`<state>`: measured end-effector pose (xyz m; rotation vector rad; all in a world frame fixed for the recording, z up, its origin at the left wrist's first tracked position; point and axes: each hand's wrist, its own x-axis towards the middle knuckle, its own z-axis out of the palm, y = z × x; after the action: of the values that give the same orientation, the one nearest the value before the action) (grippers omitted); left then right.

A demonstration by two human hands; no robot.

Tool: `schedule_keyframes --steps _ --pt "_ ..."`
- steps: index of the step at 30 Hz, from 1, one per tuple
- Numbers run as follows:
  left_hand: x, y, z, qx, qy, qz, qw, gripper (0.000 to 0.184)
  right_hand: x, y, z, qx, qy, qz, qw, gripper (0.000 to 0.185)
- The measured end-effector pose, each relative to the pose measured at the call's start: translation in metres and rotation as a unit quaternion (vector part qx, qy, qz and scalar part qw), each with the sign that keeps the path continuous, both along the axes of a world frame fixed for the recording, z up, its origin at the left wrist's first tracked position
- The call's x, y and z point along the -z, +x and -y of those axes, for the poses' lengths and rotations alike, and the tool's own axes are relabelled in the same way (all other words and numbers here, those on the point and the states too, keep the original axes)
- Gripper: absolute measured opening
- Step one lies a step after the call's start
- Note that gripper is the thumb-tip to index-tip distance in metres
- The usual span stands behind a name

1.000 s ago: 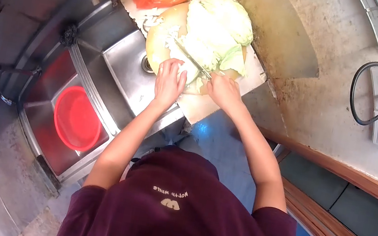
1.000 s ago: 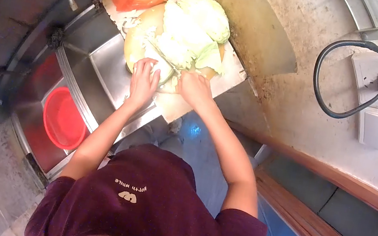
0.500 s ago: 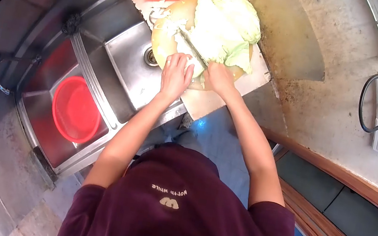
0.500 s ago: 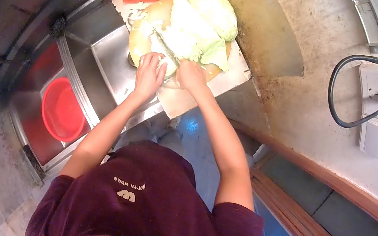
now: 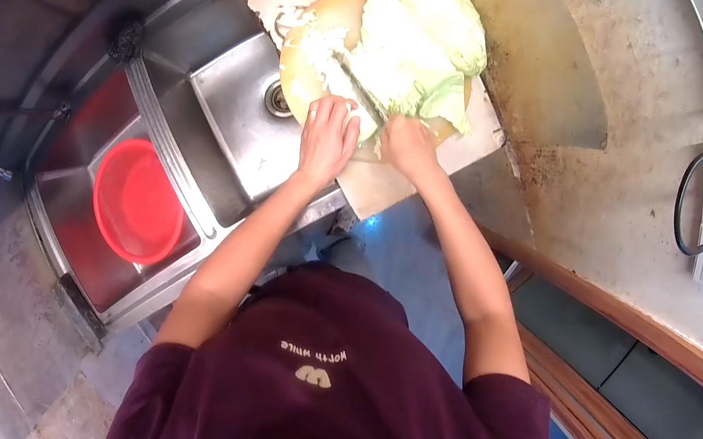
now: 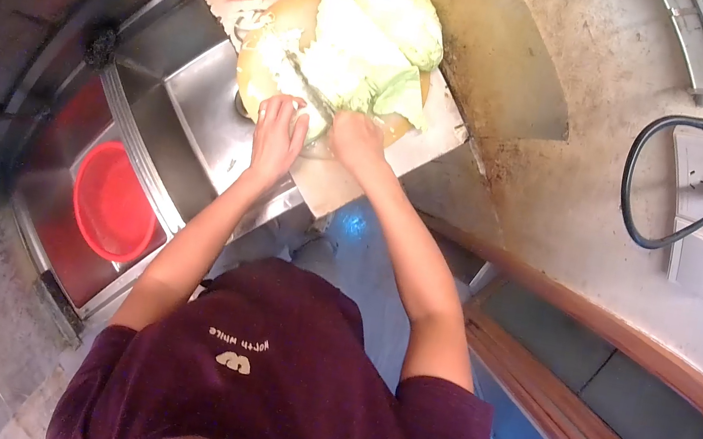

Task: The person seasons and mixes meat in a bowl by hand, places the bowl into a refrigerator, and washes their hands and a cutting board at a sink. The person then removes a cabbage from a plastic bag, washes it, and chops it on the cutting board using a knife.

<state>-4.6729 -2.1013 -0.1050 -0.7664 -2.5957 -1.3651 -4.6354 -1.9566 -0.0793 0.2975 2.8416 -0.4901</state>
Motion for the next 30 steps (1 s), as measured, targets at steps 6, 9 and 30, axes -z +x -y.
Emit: schedule_keyframes --steps 6,9,30 --pt "0.009 0.001 -0.001 -0.03 -0.014 -0.006 0.999 0.02 -0.076 0.051 0.024 -0.004 0.013 0.029 0.999 0.015" --pt "0.01 -0.004 -0.003 -0.023 -0.036 -0.007 0.999 0.02 -0.053 0.04 0.027 0.014 0.009 0.033 0.999 0.017" --pt "0.005 -0.014 -0.005 -0.013 -0.093 -0.092 0.991 0.028 -0.078 0.041 0.012 -0.002 0.034 -0.034 0.999 0.016"
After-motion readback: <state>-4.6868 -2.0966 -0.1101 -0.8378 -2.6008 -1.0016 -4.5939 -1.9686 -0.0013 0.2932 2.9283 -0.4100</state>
